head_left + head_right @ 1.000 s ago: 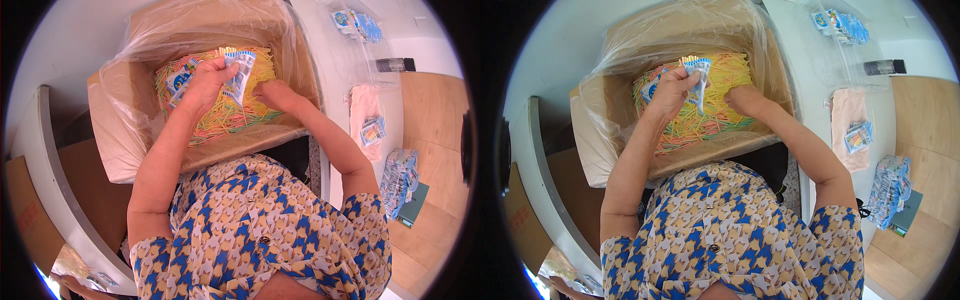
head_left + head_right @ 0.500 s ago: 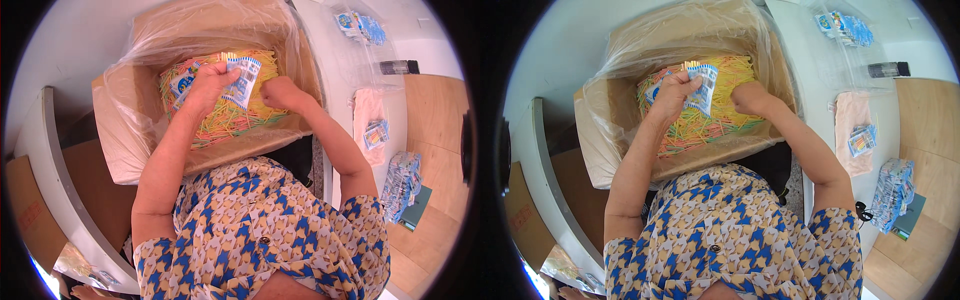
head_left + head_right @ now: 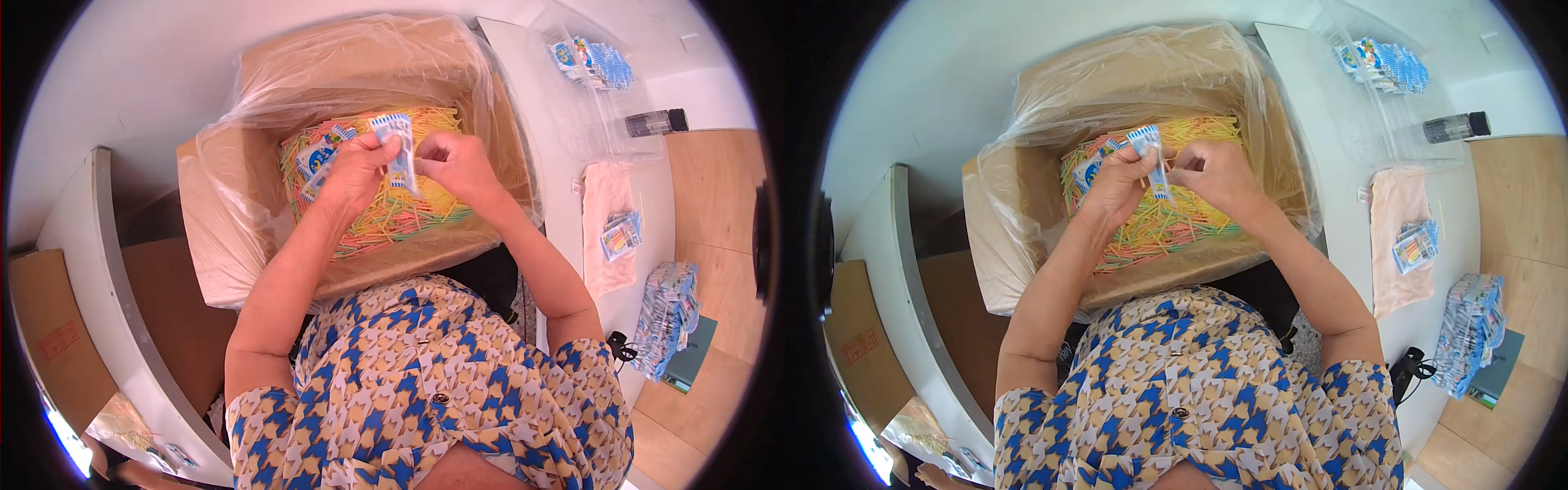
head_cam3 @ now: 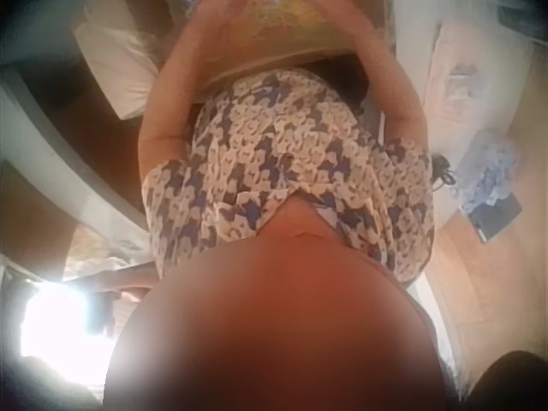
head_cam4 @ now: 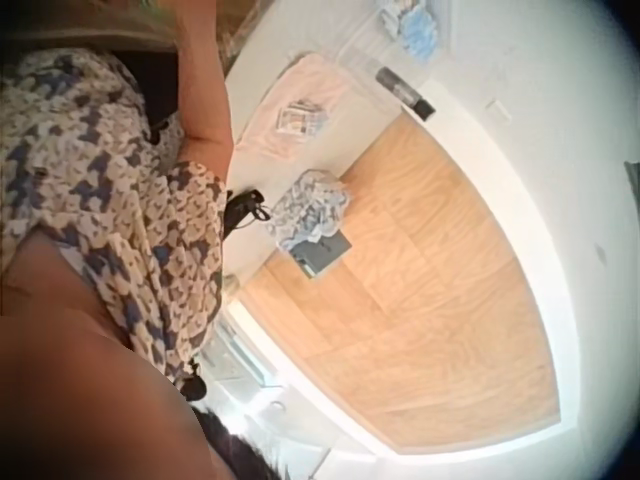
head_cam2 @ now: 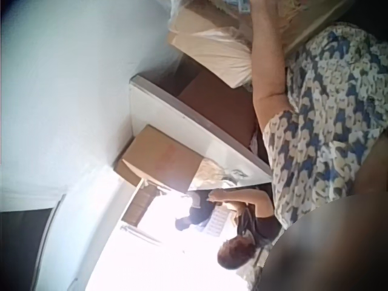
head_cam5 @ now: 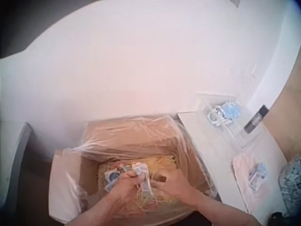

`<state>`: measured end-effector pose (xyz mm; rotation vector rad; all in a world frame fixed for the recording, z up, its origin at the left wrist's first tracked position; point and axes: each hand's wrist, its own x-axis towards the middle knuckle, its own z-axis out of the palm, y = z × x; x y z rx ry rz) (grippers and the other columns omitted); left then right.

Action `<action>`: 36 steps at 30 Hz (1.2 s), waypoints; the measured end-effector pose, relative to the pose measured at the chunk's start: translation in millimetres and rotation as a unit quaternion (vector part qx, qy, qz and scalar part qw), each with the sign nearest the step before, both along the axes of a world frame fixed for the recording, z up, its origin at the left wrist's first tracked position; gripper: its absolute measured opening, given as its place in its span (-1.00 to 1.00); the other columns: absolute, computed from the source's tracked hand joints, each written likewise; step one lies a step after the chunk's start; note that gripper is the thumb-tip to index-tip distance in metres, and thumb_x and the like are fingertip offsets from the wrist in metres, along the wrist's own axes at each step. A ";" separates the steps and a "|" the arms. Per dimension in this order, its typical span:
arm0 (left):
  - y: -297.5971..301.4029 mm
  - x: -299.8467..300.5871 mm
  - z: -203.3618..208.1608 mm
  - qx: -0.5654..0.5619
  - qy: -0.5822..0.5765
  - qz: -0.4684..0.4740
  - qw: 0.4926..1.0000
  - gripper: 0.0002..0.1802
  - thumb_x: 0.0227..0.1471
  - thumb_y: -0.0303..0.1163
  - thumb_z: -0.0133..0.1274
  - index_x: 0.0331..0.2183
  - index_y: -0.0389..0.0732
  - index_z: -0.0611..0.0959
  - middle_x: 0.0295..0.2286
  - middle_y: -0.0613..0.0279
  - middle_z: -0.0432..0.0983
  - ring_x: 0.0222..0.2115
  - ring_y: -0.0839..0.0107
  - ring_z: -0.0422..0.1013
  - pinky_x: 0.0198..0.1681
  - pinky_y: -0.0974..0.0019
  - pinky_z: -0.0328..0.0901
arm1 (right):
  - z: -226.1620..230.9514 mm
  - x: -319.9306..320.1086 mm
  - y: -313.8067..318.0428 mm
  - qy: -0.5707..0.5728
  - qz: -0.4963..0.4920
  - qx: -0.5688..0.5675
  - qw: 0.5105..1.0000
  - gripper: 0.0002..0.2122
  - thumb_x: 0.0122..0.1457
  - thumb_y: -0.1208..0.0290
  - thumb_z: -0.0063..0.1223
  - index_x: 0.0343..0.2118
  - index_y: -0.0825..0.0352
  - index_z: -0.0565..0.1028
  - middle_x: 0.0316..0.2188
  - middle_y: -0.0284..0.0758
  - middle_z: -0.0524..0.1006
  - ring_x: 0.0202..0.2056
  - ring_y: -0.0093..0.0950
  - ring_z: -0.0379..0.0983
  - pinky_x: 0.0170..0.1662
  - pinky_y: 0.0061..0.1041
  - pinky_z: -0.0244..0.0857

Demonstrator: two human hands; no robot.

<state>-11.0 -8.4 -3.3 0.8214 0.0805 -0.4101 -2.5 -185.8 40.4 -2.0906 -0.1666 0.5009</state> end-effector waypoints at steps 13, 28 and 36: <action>0.8 -1.0 5.9 -0.077 0.027 -0.034 0.996 -0.83 0.04 -0.50 0.02 -0.26 -0.30 0.57 -0.33 0.25 0.53 -0.32 0.47 0.44 -0.20 0.33 0.35 | 13.5 19.9 18.7 -0.266 0.208 -0.110 0.935 -0.34 -0.23 0.32 0.32 0.03 0.22 0.33 -0.07 -0.21 0.37 -0.07 -0.24 0.34 -0.05 -0.37 0.30; -7.2 -9.8 9.4 0.280 -0.230 -0.183 0.914 -0.84 -0.04 -0.53 0.11 -0.31 -0.28 0.65 -0.47 0.38 0.55 -0.40 0.69 0.35 -0.27 0.50 0.29 | 23.1 16.2 1.6 -0.195 0.122 -0.013 0.973 -0.87 0.04 0.34 0.09 -0.38 0.25 0.46 -0.52 -0.32 0.49 -0.45 -0.40 0.44 -0.38 -0.44 0.31; -8.9 -12.3 5.9 0.216 -0.230 -0.203 0.927 -0.87 -0.05 -0.52 0.12 -0.35 -0.29 0.66 -0.51 0.42 0.53 -0.44 0.70 0.34 -0.30 0.50 0.28 | -4.3 8.9 7.6 -0.409 0.069 -0.047 0.909 -0.66 0.00 0.22 0.16 -0.72 0.28 0.31 -0.79 -0.28 0.26 -0.76 -0.35 0.17 -0.67 -0.44 0.12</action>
